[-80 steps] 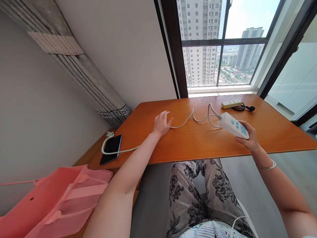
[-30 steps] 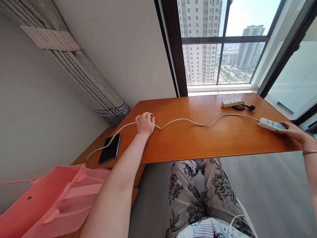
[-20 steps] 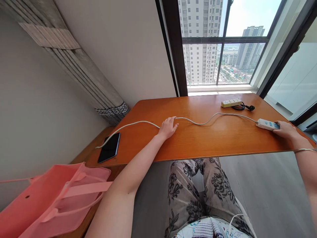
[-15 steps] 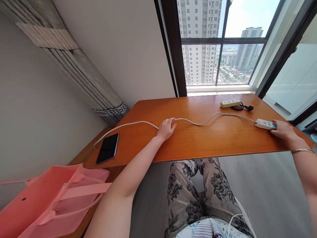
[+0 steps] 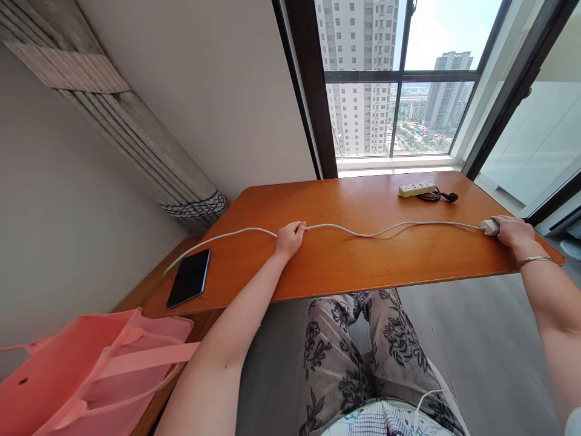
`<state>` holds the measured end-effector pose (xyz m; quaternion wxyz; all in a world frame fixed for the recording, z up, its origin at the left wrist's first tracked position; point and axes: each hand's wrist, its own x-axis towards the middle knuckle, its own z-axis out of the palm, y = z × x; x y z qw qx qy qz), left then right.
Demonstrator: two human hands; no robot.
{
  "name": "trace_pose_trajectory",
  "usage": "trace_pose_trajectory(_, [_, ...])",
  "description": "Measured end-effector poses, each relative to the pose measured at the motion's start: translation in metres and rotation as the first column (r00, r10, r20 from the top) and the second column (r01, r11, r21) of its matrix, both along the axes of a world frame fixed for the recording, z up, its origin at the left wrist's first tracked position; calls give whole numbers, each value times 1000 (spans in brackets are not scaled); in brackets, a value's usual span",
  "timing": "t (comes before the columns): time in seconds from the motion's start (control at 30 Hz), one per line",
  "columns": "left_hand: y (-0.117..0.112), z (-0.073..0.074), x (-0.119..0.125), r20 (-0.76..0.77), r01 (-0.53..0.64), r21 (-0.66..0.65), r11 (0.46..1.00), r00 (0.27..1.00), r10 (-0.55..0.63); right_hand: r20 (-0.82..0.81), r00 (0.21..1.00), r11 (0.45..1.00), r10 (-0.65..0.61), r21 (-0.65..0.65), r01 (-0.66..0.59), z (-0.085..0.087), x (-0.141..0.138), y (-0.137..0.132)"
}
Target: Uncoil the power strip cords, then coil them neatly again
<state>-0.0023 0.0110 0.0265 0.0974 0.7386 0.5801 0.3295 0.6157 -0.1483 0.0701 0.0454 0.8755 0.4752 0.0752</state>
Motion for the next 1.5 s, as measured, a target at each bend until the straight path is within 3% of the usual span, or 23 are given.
trace_pose_trajectory(0.1, [-1, -1, 3, -38, -39, -28, 999, 999, 38, -63, 996, 998, -62, -23, 61, 8, -6, 6])
trace_pose_trajectory(0.23, [-9, 4, 23, -29, -28, 234, 972, 999, 36, -31, 999, 996, -27, 86, 29, 9, -31, 34])
trace_pose_trajectory(0.33, [-17, 7, 53, -81, 70, 352, 934, 996, -44, -40, 997, 990, 59, 133, -54, 1, -60, 67])
trace_pose_trajectory(0.4, [-24, 6, 76, -132, 182, 351, 918, 981, -144, -80, 983, 972, 167, 181, -150, -6, -81, 90])
trace_pose_trajectory(0.5, [-31, -2, 105, -201, 324, 306, 895, 941, -272, -183, 954, 951, 239, 242, -192, -15, -109, 123])
trace_pose_trajectory(0.6, [-35, -12, 116, -252, 438, 247, 864, 890, -379, -246, 936, 951, 251, 243, -191, -23, -123, 148])
trace_pose_trajectory(0.67, [-36, -15, 115, -254, 455, 244, 857, 882, -396, -271, 934, 961, 231, 215, -175, -26, -125, 159])
trace_pose_trajectory(0.83, [-35, -18, 109, -211, 413, 274, 869, 907, -364, -255, 957, 989, 141, 73, -126, -28, -129, 168])
trace_pose_trajectory(1.0, [-33, -19, 110, -159, 405, 290, 867, 914, -374, -307, 947, 990, 99, 128, -62, -22, -144, 165])
trace_pose_trajectory(1.17, [-31, -19, 109, -94, 392, 254, 884, 920, -381, -414, 891, 966, 187, 243, -90, -15, -159, 158])
trace_pose_trajectory(1.3, [-29, -21, 108, -28, 380, 254, 889, 922, -386, -440, 837, 883, 327, 457, -105, -7, -177, 151])
trace_pose_trajectory(1.37, [-29, -21, 108, 1, 377, 247, 892, 921, -389, -484, 732, 766, 479, 638, -80, -6, -193, 144])
trace_pose_trajectory(1.43, [-30, -21, 108, 21, 380, 236, 894, 918, -395, -501, 558, 606, 662, 795, -5, -9, -215, 135])
trace_pose_trajectory(1.5, [-32, -21, 108, 27, 395, 229, 890, 911, -412, -472, 426, 522, 772, 853, -2, -15, -240, 122])
